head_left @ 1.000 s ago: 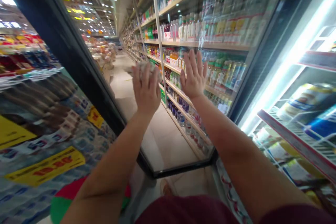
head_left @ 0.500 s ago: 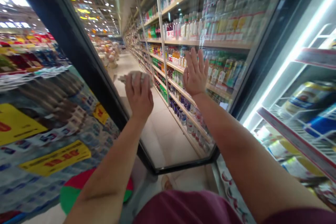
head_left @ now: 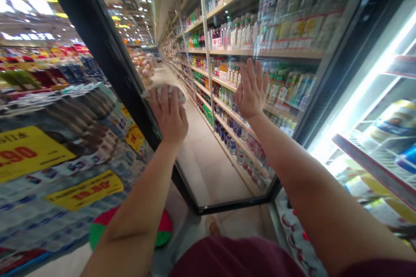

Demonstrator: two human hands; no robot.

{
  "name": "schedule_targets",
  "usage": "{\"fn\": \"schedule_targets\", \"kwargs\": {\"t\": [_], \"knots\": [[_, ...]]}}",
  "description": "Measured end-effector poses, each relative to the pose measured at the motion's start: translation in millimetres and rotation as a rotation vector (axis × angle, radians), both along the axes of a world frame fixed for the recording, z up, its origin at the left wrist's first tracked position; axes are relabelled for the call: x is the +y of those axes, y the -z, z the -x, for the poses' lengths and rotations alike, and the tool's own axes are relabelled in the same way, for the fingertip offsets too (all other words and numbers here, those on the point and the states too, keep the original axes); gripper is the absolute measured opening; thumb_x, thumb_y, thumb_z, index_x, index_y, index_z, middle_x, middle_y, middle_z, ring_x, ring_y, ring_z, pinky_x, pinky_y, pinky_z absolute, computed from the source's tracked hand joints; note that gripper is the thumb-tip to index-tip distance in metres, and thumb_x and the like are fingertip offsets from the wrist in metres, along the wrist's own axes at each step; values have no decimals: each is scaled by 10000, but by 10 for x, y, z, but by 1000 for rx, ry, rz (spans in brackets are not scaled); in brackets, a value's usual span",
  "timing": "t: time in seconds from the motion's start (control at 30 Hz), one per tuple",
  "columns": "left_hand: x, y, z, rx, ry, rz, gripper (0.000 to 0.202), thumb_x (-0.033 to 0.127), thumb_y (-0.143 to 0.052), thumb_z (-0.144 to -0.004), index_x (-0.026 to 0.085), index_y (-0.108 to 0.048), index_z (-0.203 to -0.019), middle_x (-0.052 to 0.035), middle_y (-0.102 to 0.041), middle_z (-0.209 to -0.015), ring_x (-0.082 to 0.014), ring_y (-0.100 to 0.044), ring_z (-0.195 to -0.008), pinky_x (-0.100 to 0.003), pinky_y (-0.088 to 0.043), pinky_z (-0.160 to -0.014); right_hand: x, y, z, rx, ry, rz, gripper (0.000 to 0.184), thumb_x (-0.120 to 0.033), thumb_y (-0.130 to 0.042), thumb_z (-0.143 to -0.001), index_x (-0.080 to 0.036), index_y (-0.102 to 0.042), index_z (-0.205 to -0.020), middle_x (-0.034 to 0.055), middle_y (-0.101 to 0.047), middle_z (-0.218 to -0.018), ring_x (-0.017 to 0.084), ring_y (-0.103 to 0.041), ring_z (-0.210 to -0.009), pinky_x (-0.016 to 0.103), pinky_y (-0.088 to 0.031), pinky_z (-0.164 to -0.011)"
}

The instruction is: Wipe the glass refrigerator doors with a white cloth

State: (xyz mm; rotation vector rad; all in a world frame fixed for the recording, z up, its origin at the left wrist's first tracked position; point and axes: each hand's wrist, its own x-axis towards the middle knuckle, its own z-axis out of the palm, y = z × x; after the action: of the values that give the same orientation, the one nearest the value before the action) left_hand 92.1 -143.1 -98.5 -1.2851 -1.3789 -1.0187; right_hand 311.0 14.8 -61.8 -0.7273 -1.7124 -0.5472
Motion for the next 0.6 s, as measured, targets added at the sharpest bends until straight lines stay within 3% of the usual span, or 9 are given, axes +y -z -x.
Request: {"fn": "schedule_targets", "kwargs": {"t": [0.1,0.17,0.23,0.3,0.43,0.5,0.53,0.6], "knots": [[-47,691,-184,36,12,103,454,229,-447,-1046,127,-539,-1479,-170,-454,-1565,-327,-97,-1575,-589,-207,-1271,-14,1,-1,-4,8,21,561,-276,-213,-1049,-181,-354,-1584,80,-337,-1658,236,-142,-1591,544,-152,-1285],[-76,1114,-266,75,12,125,436,186,-480,-1020,151,-584,-1442,-168,-540,-1494,-330,-120,-1571,-600,-273,-1247,-17,4,0,5,12,9,570,-259,-226,-1030,-192,-367,-1578,66,-351,-1652,233,-156,-1589,552,-166,-1283],[-80,1285,-282,122,23,147,437,159,-494,-1005,181,-604,-1427,-145,-594,-1443,-319,-154,-1566,-588,-291,-1246,-14,9,2,24,14,-9,584,-249,-247,-1005,-205,-388,-1571,51,-365,-1646,229,-175,-1586,550,-177,-1283],[-50,1131,-242,156,37,128,454,155,-501,-1002,189,-590,-1446,-133,-602,-1437,-305,-157,-1567,-569,-271,-1261,-10,15,3,39,12,-14,593,-253,-273,-988,-213,-403,-1565,44,-372,-1644,224,-184,-1584,539,-177,-1285],[71,277,-171,128,30,34,517,185,-487,-1028,180,-476,-1544,-137,-478,-1555,-283,-123,-1576,-538,-179,-1298,-20,18,5,34,6,-13,592,-258,-295,-983,-214,-413,-1561,41,-376,-1642,237,-201,-1579,544,-190,-1283],[120,-19,-215,65,40,10,522,206,-459,-1045,203,-444,-1567,-109,-417,-1601,-266,-108,-1579,-508,-151,-1311,-33,18,6,35,9,-11,587,-256,-300,-987,-215,-417,-1561,40,-376,-1642,239,-206,-1578,544,-192,-1285],[133,-65,-255,43,57,5,519,213,-449,-1048,199,-443,-1567,-107,-399,-1612,-269,-105,-1579,-510,-145,-1312,-40,17,6,40,4,-11,586,-253,-303,-988,-213,-420,-1561,42,-379,-1640,237,-205,-1579,540,-189,-1288],[133,53,-346,34,98,33,510,213,-443,-1044,174,-462,-1552,-123,-401,-1610,-295,-108,-1577,-542,-146,-1305,-52,17,3,52,-18,-8,587,-239,-298,-988,-205,-424,-1560,49,-385,-1637,230,-196,-1581,537,-179,-1293]]}}
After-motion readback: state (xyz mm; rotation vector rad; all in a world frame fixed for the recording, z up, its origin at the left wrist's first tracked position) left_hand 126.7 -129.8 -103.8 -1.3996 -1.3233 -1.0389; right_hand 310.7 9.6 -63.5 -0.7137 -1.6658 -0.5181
